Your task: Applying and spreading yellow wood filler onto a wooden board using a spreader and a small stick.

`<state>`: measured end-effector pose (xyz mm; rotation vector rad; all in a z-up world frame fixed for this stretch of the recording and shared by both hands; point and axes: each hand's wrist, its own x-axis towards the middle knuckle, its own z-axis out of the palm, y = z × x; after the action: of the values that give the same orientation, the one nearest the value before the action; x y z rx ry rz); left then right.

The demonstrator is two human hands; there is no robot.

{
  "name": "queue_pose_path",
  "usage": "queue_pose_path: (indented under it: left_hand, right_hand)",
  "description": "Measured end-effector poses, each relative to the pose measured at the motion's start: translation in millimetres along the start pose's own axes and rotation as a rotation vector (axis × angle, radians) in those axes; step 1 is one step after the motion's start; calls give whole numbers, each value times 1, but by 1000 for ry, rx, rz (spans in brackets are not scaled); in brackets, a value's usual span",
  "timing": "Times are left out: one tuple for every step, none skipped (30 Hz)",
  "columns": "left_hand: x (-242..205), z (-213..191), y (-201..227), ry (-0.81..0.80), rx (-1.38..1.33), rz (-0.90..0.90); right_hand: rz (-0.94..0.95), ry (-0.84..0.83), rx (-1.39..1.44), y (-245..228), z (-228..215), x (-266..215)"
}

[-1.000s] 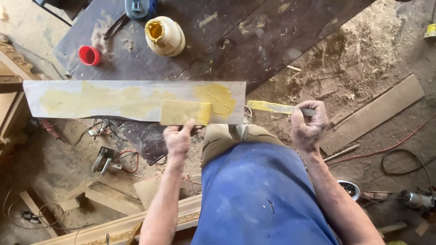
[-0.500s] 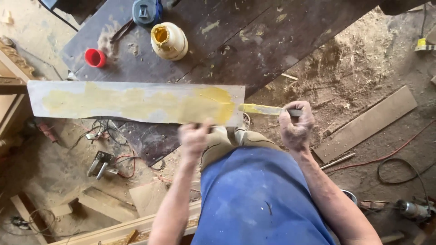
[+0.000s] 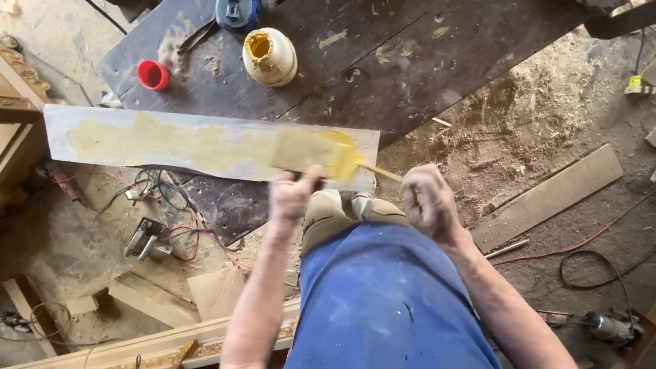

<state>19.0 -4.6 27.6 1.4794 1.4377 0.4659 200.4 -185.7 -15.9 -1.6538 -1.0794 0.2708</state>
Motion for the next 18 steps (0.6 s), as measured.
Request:
queue_pose_path:
  left_hand:
    - [6, -15, 7, 7, -112, -70]
    - [13, -31, 14, 15, -223, -141]
    - [10, -38, 23, 16, -221, -147]
    - [8, -47, 31, -76, -346, -235]
    - [6, -56, 40, -164, -473, -322]
    - [2, -50, 42, -158, -474, -326]
    - [-1, -45, 43, -312, -402, -311]
    - [-4, -39, 45, -465, -328, -295]
    - [-8, -31, 45, -465, -329, -296]
    - [-12, -22, 44, -485, -280, -322]
    - [-17, -13, 43, -507, -229, -349]
    - [-7, -9, 18, -510, -229, -351]
    - [3, -4, -9, -437, -314, -387]
    - [12, 1, -34, -362, -398, -423]
    - [16, -1, -33, -362, -398, -420]
    - [19, -4, -31, -329, -336, -395]
    - [22, -7, -28, -296, -274, -367]
    - [22, -8, -27, -296, -274, -363]
  right_hand:
    - [-98, -99, -12, -2, -3, -2]
    - [-197, -197, -23, -4, -5, -4]
    - [-193, -201, -21, -12, -8, -4]
    - [-215, -257, -70, -20, -10, -3]
    - [-241, -316, -116, -27, -12, 0]
    - [-242, -321, -113, -29, -13, -2]
    - [-227, -331, -118, -31, -13, -2]
    - [-212, -342, -122, -33, -14, -3]
    - [-213, -342, -122, -33, -14, -4]
    - [-192, -338, -119, -32, -14, -5]
    - [-169, -333, -116, -31, -16, -8]
    - [-166, -332, -118, -32, -16, -6]
    - [-182, -328, -110, -32, -16, -5]
    - [-199, -324, -102, -34, -16, -4]
    - [-201, -323, -102, -34, -15, -4]
    - [-209, -309, -96, -34, -13, -3]
    - [-219, -294, -91, -35, -12, -3]
    - [-222, -291, -92, -38, -15, -2]
